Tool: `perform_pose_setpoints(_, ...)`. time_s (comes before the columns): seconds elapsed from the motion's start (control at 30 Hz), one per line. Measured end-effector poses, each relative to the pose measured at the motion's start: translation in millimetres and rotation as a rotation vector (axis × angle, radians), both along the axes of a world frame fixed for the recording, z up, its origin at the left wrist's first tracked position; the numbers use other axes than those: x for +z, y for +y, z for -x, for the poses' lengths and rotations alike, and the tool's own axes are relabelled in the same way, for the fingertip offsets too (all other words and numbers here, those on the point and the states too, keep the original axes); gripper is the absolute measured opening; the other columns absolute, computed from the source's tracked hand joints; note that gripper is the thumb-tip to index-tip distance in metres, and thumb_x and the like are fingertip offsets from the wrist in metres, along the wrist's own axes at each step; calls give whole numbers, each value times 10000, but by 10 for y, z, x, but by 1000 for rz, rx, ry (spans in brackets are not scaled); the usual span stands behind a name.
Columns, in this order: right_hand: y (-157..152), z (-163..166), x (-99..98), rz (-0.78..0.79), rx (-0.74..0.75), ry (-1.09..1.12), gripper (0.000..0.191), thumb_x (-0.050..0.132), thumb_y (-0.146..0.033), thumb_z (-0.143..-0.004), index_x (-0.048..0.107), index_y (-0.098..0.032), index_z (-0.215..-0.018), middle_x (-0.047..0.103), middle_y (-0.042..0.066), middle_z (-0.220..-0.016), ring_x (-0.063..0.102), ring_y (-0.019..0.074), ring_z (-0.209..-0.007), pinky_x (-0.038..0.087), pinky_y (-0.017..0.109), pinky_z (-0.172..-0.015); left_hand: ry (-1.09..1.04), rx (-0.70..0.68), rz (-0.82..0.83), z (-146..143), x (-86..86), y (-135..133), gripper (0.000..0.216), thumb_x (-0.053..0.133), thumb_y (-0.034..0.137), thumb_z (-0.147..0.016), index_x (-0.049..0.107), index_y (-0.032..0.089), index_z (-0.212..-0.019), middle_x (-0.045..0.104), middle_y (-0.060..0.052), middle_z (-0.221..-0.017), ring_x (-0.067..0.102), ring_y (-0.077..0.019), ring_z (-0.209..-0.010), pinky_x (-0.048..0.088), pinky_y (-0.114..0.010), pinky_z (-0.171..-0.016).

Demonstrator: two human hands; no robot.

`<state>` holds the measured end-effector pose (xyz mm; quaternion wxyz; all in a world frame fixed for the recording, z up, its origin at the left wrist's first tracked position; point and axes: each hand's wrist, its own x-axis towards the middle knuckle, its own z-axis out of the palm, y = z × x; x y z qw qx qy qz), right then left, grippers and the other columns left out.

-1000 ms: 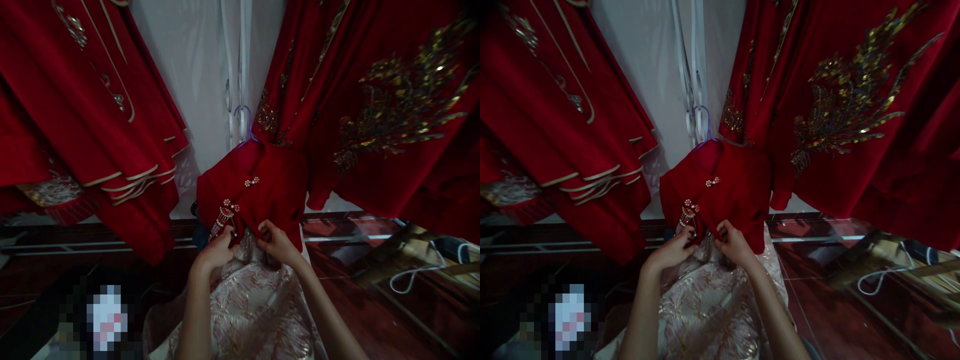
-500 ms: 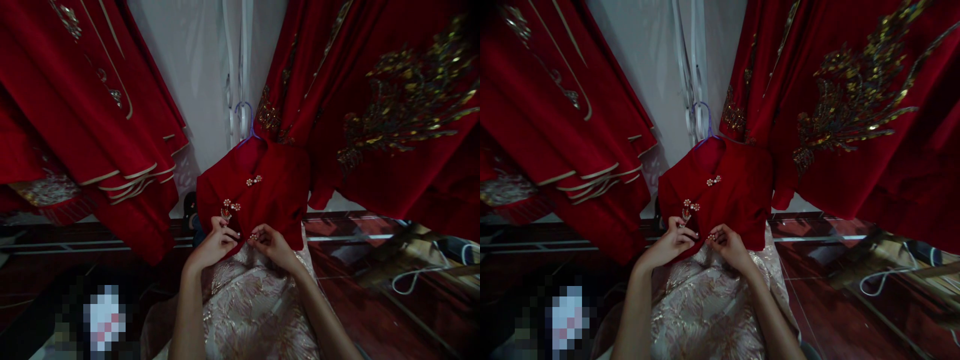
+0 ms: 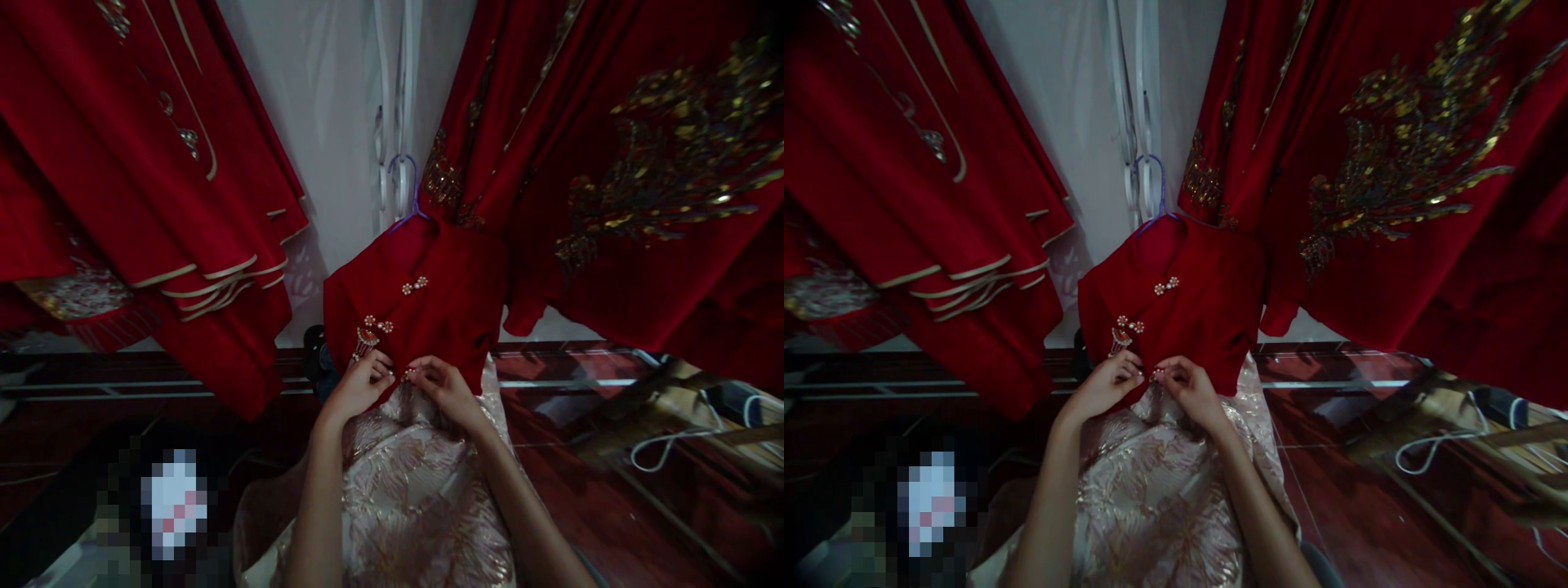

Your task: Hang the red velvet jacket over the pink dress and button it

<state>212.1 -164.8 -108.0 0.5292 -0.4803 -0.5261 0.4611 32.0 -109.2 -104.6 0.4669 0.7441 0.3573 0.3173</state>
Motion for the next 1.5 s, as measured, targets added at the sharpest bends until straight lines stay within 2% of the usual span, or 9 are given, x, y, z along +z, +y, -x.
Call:
perform_pose_setpoints(0.2,156,107,65,-44,19,24,275,668,-345,-717,600,-162,-911,629,31,-823,602,120,-756,495,256,-733,-7,76,73,-167,-121,51,121,619,206,-693,525,138,-729,607,-16,-688,585,-135,-659,432,-220,-577)
perform_pose_setpoints(0.4,261,97,4,-9,-44,-129,257,638,-346,-729,605,-157,-901,614,28,-787,604,125,-695,513,261,-659,-78,150,157,-162,-149,98,125,659,188,-652,589,125,-734,648,-34,-734,607,-128,-696,468,-248,-694)
perform_pose_setpoints(0.6,266,36,23,-21,-72,-245,233,619,-325,-743,614,-154,-901,623,35,-789,604,129,-690,506,255,-637,-74,127,162,-235,-168,68,143,657,170,-650,562,125,-747,631,-20,-689,591,-122,-648,452,-228,-602)
perform_pose_setpoints(0.8,230,1,15,-37,-64,-203,245,614,-352,-755,610,-160,-907,623,37,-815,606,127,-727,511,254,-669,-71,118,50,-95,-107,111,149,665,230,-683,636,117,-775,684,-79,-797,629,-147,-741,479,-272,-736)
perform_pose_setpoints(0.97,250,41,53,-54,-24,-265,233,601,-337,-767,621,-156,-913,628,35,-803,606,125,-721,506,251,-676,-162,98,149,-42,-75,116,198,692,255,-673,632,122,-807,699,-82,-820,653,-155,-763,492,-281,-765)
perform_pose_setpoints(1.13,218,97,34,-122,-149,-376,185,586,-290,-784,628,-167,-915,642,44,-839,611,123,-726,511,241,-663,-191,78,235,-80,-67,93,230,719,277,-646,651,117,-796,709,-86,-833,662,-161,-772,501,-284,-781)
perform_pose_setpoints(1.3,165,98,17,-160,-154,-380,187,594,-288,-787,630,-173,-930,641,51,-876,620,125,-741,524,234,-654,-213,175,254,-103,-79,91,222,733,266,-612,666,111,-757,716,-99,-807,670,-174,-745,515,-301,-773)
perform_pose_setpoints(1.5,179,116,27,-155,-175,-410,164,583,-258,-793,630,-166,-921,629,50,-858,613,119,-721,526,236,-647,-170,140,206,-59,-80,103,214,719,273,-624,690,113,-763,721,-101,-808,676,-188,-749,522,-313,-767)
